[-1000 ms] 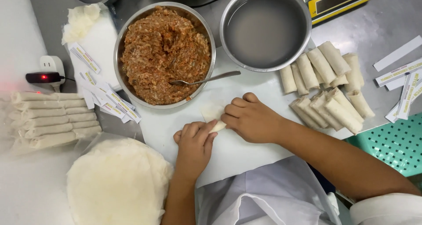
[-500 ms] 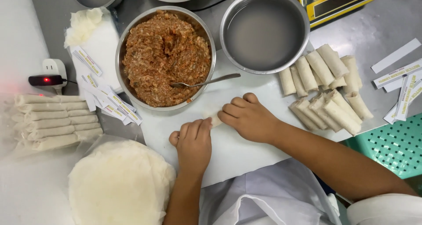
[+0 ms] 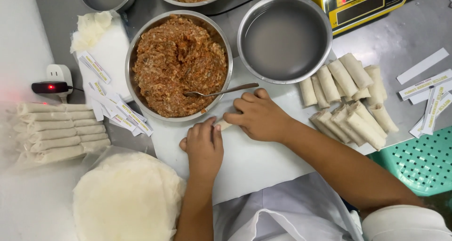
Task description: Assembling spring rolls by placing meat filling on wrappers, folding the sides, and rolling them up.
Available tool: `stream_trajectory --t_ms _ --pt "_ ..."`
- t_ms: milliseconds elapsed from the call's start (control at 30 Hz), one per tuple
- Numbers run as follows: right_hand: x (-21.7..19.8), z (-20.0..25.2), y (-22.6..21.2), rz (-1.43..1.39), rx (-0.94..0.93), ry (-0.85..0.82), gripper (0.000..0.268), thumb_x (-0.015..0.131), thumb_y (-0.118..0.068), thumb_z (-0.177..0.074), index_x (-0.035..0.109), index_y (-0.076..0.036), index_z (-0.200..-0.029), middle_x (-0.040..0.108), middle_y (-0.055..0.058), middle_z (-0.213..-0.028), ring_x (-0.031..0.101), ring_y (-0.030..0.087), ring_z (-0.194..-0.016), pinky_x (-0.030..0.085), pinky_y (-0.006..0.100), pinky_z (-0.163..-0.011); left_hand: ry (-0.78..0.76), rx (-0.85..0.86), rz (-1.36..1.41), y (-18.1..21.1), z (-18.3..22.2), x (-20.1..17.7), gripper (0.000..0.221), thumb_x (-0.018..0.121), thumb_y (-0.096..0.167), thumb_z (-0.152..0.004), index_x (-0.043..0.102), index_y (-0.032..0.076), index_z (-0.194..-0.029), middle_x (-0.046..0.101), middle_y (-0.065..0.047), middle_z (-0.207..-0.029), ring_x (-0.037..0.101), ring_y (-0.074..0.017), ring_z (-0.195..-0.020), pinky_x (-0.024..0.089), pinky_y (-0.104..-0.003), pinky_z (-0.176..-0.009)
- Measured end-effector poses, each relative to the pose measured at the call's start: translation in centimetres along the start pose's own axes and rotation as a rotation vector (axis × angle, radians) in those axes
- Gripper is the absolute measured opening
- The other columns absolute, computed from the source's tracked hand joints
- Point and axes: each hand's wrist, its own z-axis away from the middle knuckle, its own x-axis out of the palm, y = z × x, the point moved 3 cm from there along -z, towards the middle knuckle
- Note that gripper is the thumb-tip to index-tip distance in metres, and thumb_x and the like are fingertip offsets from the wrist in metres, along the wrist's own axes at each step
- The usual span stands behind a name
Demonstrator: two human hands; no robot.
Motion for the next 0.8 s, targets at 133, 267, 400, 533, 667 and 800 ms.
stream_trajectory --t_ms 133,267,400,533,667,800 --pt "1.2 -0.9 0.3 0.002 0.034 0.085 0.01 0.059 -0.034 -0.099 0.063 -0.028 -0.106 0.053 -0.003 -0.097 0.05 0.02 -0.096 0.036 0.041 -0.085 0.225 0.036 -0.211 -0.4 -0.3 1.2 0.026 0.06 0.033 -0.104 0.067 0.018 -0.123 0.058 0.0 -0.093 0.06 -0.0212 -0.097 0.03 -0.046 -0.087" --pt "1.0 -0.7 -0.1 0.07 -0.027 0.193 0.013 0.047 -0.028 -0.105 0.06 -0.025 -0.108 0.051 -0.003 -0.095 0.047 0.019 -0.092 0.034 0.039 -0.083 0.47 0.311 -0.309 0.2 0.2 1.2 0.02 0.06 0.016 -0.103 0.068 0.024 -0.121 0.059 0.004 -0.1 0.059 -0.0145 -0.101 0.024 -0.041 -0.086" --pt "-0.9 -1.1 -0.2 0.1 -0.009 0.14 0.019 0.056 -0.04 -0.102 0.064 -0.024 -0.109 0.057 -0.002 -0.102 0.05 0.019 -0.098 0.035 0.041 -0.087 0.357 0.336 -0.267 0.5 0.2 0.4 0.028 0.064 0.027 -0.102 0.066 0.021 -0.129 0.064 0.003 -0.111 0.059 -0.0174 -0.104 0.026 -0.043 -0.085" --pt "0.0 -1.5 0.2 0.077 0.003 0.122 0.024 0.05 -0.042 -0.105 0.063 -0.023 -0.11 0.057 -0.003 -0.104 0.05 0.018 -0.098 0.034 0.04 -0.087 0.289 0.288 -0.22 -0.1 -0.5 1.0 0.037 0.068 0.033 -0.098 0.064 0.021 -0.134 0.064 0.0 -0.111 0.059 -0.0208 -0.104 0.028 -0.044 -0.083" --pt "1.0 -1.8 0.6 0.041 -0.009 0.071 0.022 0.054 -0.041 -0.104 0.065 -0.022 -0.104 0.058 -0.004 -0.098 0.052 0.018 -0.098 0.035 0.042 -0.089 0.274 0.238 -0.183 -0.1 -0.8 1.0 0.034 0.069 0.034 -0.098 0.067 0.023 -0.13 0.063 0.003 -0.105 0.06 -0.0197 -0.097 0.027 -0.042 -0.082" --pt "-0.7 -1.0 -0.3 -0.012 -0.08 0.1 0.024 0.056 -0.039 -0.103 0.066 -0.018 -0.1 0.057 -0.002 -0.093 0.051 0.02 -0.094 0.036 0.042 -0.088 0.179 0.262 -0.139 0.5 0.1 -0.1 0.029 0.067 0.032 -0.1 0.069 0.021 -0.126 0.063 0.0 -0.104 0.063 -0.0231 -0.097 0.034 -0.044 -0.083"
